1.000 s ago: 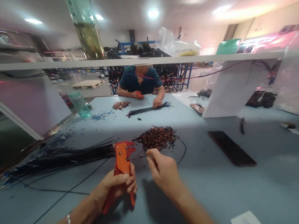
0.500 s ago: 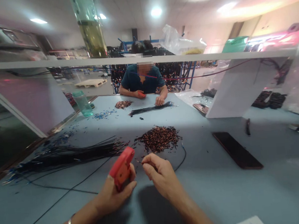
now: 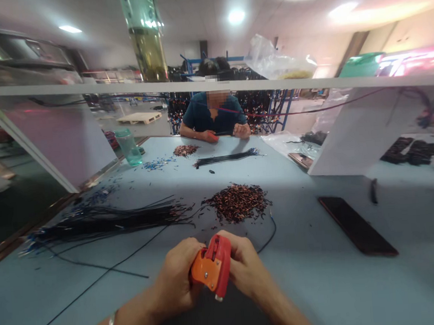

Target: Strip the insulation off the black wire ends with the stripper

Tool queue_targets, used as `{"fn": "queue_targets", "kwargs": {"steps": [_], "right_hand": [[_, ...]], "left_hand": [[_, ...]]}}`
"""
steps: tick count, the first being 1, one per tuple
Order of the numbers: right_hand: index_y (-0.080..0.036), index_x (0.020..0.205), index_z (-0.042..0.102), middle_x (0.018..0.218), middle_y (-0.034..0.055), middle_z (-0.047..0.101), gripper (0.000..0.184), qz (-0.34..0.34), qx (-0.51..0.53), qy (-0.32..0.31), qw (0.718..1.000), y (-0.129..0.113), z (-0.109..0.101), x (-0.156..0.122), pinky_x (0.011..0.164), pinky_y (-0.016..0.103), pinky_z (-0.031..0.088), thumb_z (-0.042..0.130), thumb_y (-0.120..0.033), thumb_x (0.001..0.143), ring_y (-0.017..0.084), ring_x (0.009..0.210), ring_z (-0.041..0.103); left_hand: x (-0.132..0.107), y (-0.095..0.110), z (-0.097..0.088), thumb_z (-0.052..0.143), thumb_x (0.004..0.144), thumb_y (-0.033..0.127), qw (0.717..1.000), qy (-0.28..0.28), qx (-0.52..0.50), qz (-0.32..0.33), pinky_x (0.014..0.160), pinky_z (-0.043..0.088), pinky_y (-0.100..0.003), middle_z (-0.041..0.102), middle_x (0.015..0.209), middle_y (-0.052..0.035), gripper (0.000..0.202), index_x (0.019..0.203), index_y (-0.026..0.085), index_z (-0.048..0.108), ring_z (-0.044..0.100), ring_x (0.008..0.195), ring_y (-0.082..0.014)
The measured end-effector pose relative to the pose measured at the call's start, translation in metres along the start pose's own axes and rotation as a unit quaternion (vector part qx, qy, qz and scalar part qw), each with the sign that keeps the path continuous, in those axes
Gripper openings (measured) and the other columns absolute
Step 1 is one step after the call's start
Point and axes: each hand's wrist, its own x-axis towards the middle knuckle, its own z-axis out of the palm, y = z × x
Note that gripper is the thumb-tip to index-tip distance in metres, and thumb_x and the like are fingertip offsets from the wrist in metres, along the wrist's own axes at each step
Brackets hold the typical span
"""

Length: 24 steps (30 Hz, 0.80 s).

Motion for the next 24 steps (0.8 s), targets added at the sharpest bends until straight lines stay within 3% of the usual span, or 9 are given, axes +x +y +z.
{"fn": "queue_targets", "kwargs": {"steps": [9, 17, 24], "right_hand": [[-0.017, 0.062, 0.048, 0.061, -0.0042, 0.044, 0.012, -0.009, -0.046, -0.004, 0.999, -0.0066, -0.0037, -0.0018, 0.051, 0.018, 0.033, 0.053, -0.022, 0.071, 0.009, 0.057, 0.036], [-0.018, 0.061, 0.046, 0.057, -0.0047, 0.042, 0.008, 0.026, -0.052, -0.007, 0.998, -0.0045, -0.0005, -0.0029, 0.050, 0.019, 0.031, 0.051, -0.022, 0.066, 0.008, 0.054, 0.033], [-0.018, 0.058, 0.044, 0.057, -0.0053, 0.039, 0.010, 0.002, -0.049, 0.003, 0.999, -0.0084, 0.0023, -0.0023, 0.049, 0.018, 0.030, 0.049, -0.021, 0.066, 0.008, 0.054, 0.031]], "left_hand": [[0.0008, 0.0032, -0.0005, 0.058, 0.082, 0.025, 1.000, -0.003, 0.006, -0.011, 0.062, 0.027, -0.032, 0.055, 0.072, -0.0046, 0.009, 0.079, 0.022, 0.049, 0.045, 0.066, -0.0193], [0.0003, 0.0013, 0.0005, 0.060, 0.080, 0.022, 1.000, 0.011, -0.010, -0.017, 0.063, 0.027, -0.032, 0.057, 0.075, -0.0060, 0.007, 0.084, 0.021, 0.054, 0.046, 0.067, -0.0200], [0.0004, 0.0025, -0.0007, 0.059, 0.080, 0.023, 1.000, 0.006, -0.004, -0.022, 0.061, 0.027, -0.031, 0.057, 0.074, -0.0058, 0.005, 0.082, 0.021, 0.055, 0.046, 0.066, -0.0191]]}}
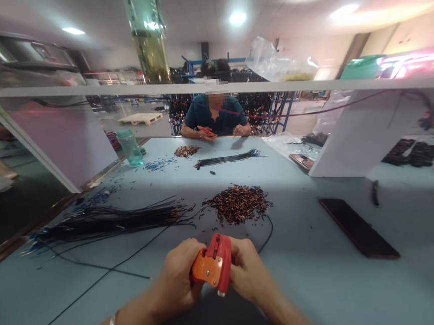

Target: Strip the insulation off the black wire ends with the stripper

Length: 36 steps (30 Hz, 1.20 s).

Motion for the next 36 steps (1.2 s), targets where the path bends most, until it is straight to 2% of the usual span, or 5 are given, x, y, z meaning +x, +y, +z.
{"fn": "queue_targets", "kwargs": {"steps": [6, 15, 25, 28, 36], "right_hand": [[-0.018, 0.058, 0.045, 0.056, -0.0051, 0.041, 0.010, 0.017, 0.015, 0.004, 1.000, 0.001, 0.003, 0.001, 0.047, 0.017, 0.030, 0.050, -0.021, 0.066, 0.008, 0.054, 0.033], [-0.018, 0.063, 0.052, 0.048, -0.0067, 0.049, 0.007, 0.036, 0.012, -0.007, 0.999, 0.008, 0.003, -0.001, 0.042, 0.017, 0.033, 0.047, -0.017, 0.067, 0.007, 0.041, 0.043], [-0.017, 0.062, 0.054, 0.049, -0.0063, 0.052, 0.008, 0.049, 0.065, -0.013, 0.997, 0.004, 0.006, 0.000, 0.035, 0.014, 0.035, 0.047, -0.018, 0.065, 0.005, 0.038, 0.041], [-0.017, 0.063, 0.054, 0.050, -0.0059, 0.054, 0.008, 0.050, 0.076, -0.009, 0.996, 0.005, 0.006, 0.000, 0.035, 0.014, 0.035, 0.047, -0.018, 0.063, 0.005, 0.038, 0.042], [-0.016, 0.070, 0.057, 0.056, -0.0040, 0.055, 0.007, 0.011, 0.084, -0.044, 0.995, 0.007, 0.003, 0.000, 0.042, 0.017, 0.037, 0.051, -0.019, 0.072, 0.007, 0.045, 0.044]], "left_hand": [[0.000, -0.001, -0.001, 0.062, 0.076, 0.020, 0.997, -0.004, -0.067, -0.041, 0.060, 0.025, -0.030, 0.055, 0.068, -0.0028, 0.009, 0.075, 0.022, 0.054, 0.043, 0.061, -0.0171], [0.002, -0.010, -0.003, 0.059, 0.077, 0.015, 0.999, -0.024, 0.030, 0.021, 0.056, 0.024, -0.028, 0.052, 0.063, -0.0011, 0.014, 0.074, 0.022, 0.048, 0.042, 0.056, -0.0155], [0.000, -0.011, -0.005, 0.057, 0.081, 0.018, 0.998, -0.033, 0.044, 0.021, 0.053, 0.024, -0.028, 0.057, 0.060, -0.0024, 0.014, 0.072, 0.023, 0.048, 0.048, 0.051, -0.0160], [0.000, -0.010, -0.005, 0.053, 0.083, 0.017, 0.997, -0.051, 0.056, 0.028, 0.055, 0.033, -0.029, 0.065, 0.070, -0.0067, 0.005, 0.086, 0.021, 0.053, 0.058, 0.056, -0.0195], [-0.001, -0.013, -0.002, 0.050, 0.083, 0.023, 0.998, 0.000, 0.022, 0.054, 0.063, 0.046, -0.031, 0.073, 0.088, -0.0108, 0.046, 0.128, 0.016, 0.045, 0.069, 0.071, -0.0248]]}}
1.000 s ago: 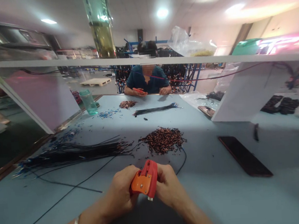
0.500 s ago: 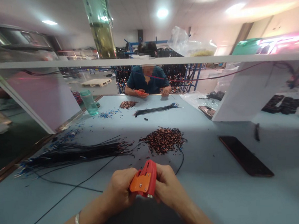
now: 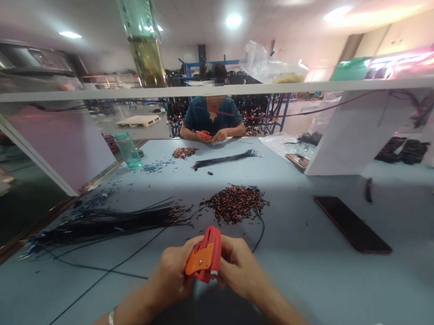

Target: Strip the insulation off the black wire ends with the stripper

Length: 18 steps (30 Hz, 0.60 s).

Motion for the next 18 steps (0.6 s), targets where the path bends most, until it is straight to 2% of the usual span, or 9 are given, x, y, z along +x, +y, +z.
{"fn": "queue_targets", "kwargs": {"steps": [2, 4, 6, 8, 10, 13, 16, 18], "right_hand": [[-0.016, 0.075, 0.059, 0.058, -0.0028, 0.055, 0.011, -0.010, -0.036, -0.005, 0.999, 0.000, -0.002, 0.001, 0.044, 0.018, 0.038, 0.054, -0.025, 0.078, 0.008, 0.048, 0.045], [-0.015, 0.079, 0.061, 0.058, -0.0025, 0.054, 0.017, -0.012, -0.088, 0.011, 0.996, -0.001, -0.005, 0.002, 0.046, 0.019, 0.037, 0.055, -0.031, 0.082, 0.009, 0.048, 0.044], [-0.015, 0.081, 0.062, 0.058, -0.0028, 0.052, 0.021, -0.009, -0.130, 0.042, 0.991, -0.002, -0.008, 0.003, 0.047, 0.020, 0.036, 0.055, -0.034, 0.084, 0.009, 0.047, 0.043], [-0.016, 0.082, 0.062, 0.057, -0.0035, 0.049, 0.021, -0.017, -0.145, 0.076, 0.986, -0.003, -0.011, 0.003, 0.047, 0.021, 0.035, 0.054, -0.035, 0.084, 0.009, 0.047, 0.042], [-0.017, 0.083, 0.063, 0.057, -0.0043, 0.045, 0.020, -0.035, -0.153, 0.103, 0.982, -0.005, -0.014, 0.003, 0.046, 0.021, 0.033, 0.055, -0.035, 0.085, 0.009, 0.049, 0.040], [-0.017, 0.085, 0.063, 0.056, -0.0050, 0.041, 0.020, -0.060, -0.162, 0.133, 0.976, -0.006, -0.017, 0.002, 0.046, 0.020, 0.032, 0.054, -0.034, 0.086, 0.010, 0.050, 0.038], [-0.017, 0.088, 0.064, 0.057, -0.0046, 0.044, 0.020, -0.076, -0.180, 0.154, 0.968, -0.006, -0.019, 0.002, 0.046, 0.020, 0.034, 0.052, -0.033, 0.087, 0.010, 0.049, 0.040], [-0.017, 0.085, 0.063, 0.059, -0.0036, 0.048, 0.018, -0.099, -0.206, 0.164, 0.960, -0.005, -0.019, 0.003, 0.047, 0.020, 0.038, 0.052, -0.031, 0.087, 0.010, 0.050, 0.043]], "left_hand": [[0.001, 0.001, -0.003, 0.052, 0.083, 0.023, 1.000, 0.012, -0.017, -0.018, 0.063, 0.046, -0.029, 0.072, 0.087, -0.0084, 0.043, 0.126, 0.018, 0.047, 0.067, 0.067, -0.0214], [0.004, 0.003, -0.008, 0.053, 0.084, 0.021, 0.997, 0.036, -0.038, -0.062, 0.061, 0.044, -0.026, 0.069, 0.080, -0.0043, 0.029, 0.113, 0.020, 0.055, 0.063, 0.061, -0.0173], [0.008, 0.007, -0.015, 0.055, 0.084, 0.021, 0.985, 0.060, -0.082, -0.139, 0.057, 0.041, -0.025, 0.060, 0.066, 0.0006, 0.014, 0.096, 0.021, 0.059, 0.055, 0.055, -0.0141], [0.014, 0.010, -0.021, 0.057, 0.083, 0.026, 0.956, 0.061, -0.184, -0.222, 0.055, 0.040, -0.025, 0.052, 0.061, 0.0033, 0.012, 0.094, 0.020, 0.059, 0.050, 0.052, -0.0131], [0.018, 0.013, -0.024, 0.061, 0.081, 0.031, 0.901, 0.034, -0.329, -0.281, 0.058, 0.044, -0.027, 0.054, 0.065, 0.0019, 0.020, 0.095, 0.019, 0.058, 0.053, 0.058, -0.0146], [0.019, 0.014, -0.021, 0.068, 0.072, 0.030, 0.788, -0.022, -0.519, -0.330, 0.063, 0.046, -0.031, 0.055, 0.063, 0.0017, 0.028, 0.095, 0.017, 0.059, 0.054, 0.060, -0.0154], [0.016, 0.011, -0.012, 0.071, 0.065, 0.023, 0.682, -0.079, -0.637, -0.349, 0.064, 0.046, -0.032, 0.049, 0.055, 0.0049, 0.027, 0.090, 0.015, 0.061, 0.051, 0.052, -0.0129], [0.013, 0.010, -0.007, 0.071, 0.063, 0.021, 0.639, -0.108, -0.674, -0.354, 0.064, 0.045, -0.032, 0.048, 0.053, 0.0052, 0.028, 0.089, 0.014, 0.062, 0.050, 0.050, -0.0120]]}}
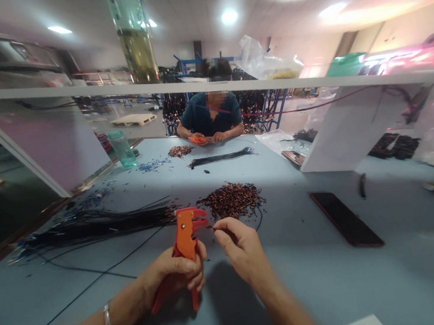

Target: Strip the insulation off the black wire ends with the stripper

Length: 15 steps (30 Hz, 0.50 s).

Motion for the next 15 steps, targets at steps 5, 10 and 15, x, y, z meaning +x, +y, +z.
{"fn": "queue_targets", "kwargs": {"steps": [5, 10, 15], "right_hand": [[-0.017, 0.083, 0.062, 0.061, -0.0032, 0.053, 0.016, -0.101, -0.089, 0.029, 0.990, 0.0014, 0.0015, -0.0014, 0.050, 0.018, 0.039, 0.050, -0.024, 0.091, 0.009, 0.050, 0.048], [-0.019, 0.089, 0.064, 0.072, -0.0009, 0.066, 0.014, -0.191, -0.165, 0.083, 0.964, 0.0044, 0.0007, -0.0035, 0.059, 0.017, 0.042, 0.051, -0.018, 0.093, 0.009, 0.059, 0.059], [-0.018, 0.089, 0.064, 0.076, 0.0011, 0.067, 0.014, -0.208, -0.169, 0.091, 0.959, 0.0007, -0.0011, -0.0029, 0.062, 0.017, 0.045, 0.051, -0.014, 0.093, 0.010, 0.064, 0.062]], "left_hand": [[-0.0020, -0.0044, -0.0005, 0.072, 0.064, 0.021, 0.999, -0.041, -0.011, -0.023, 0.062, 0.044, -0.032, 0.050, 0.055, 0.0037, 0.029, 0.091, 0.012, 0.065, 0.050, 0.050, -0.0120], [-0.0043, -0.0029, 0.0015, 0.072, 0.063, 0.020, 0.998, -0.053, -0.009, -0.023, 0.060, 0.043, -0.031, 0.052, 0.055, 0.0026, 0.029, 0.090, 0.011, 0.065, 0.051, 0.049, -0.0121], [-0.0062, -0.0016, 0.0026, 0.074, 0.063, 0.021, 0.997, -0.063, -0.001, -0.040, 0.061, 0.044, -0.031, 0.052, 0.056, 0.0026, 0.030, 0.089, 0.010, 0.066, 0.051, 0.050, -0.0119]]}}
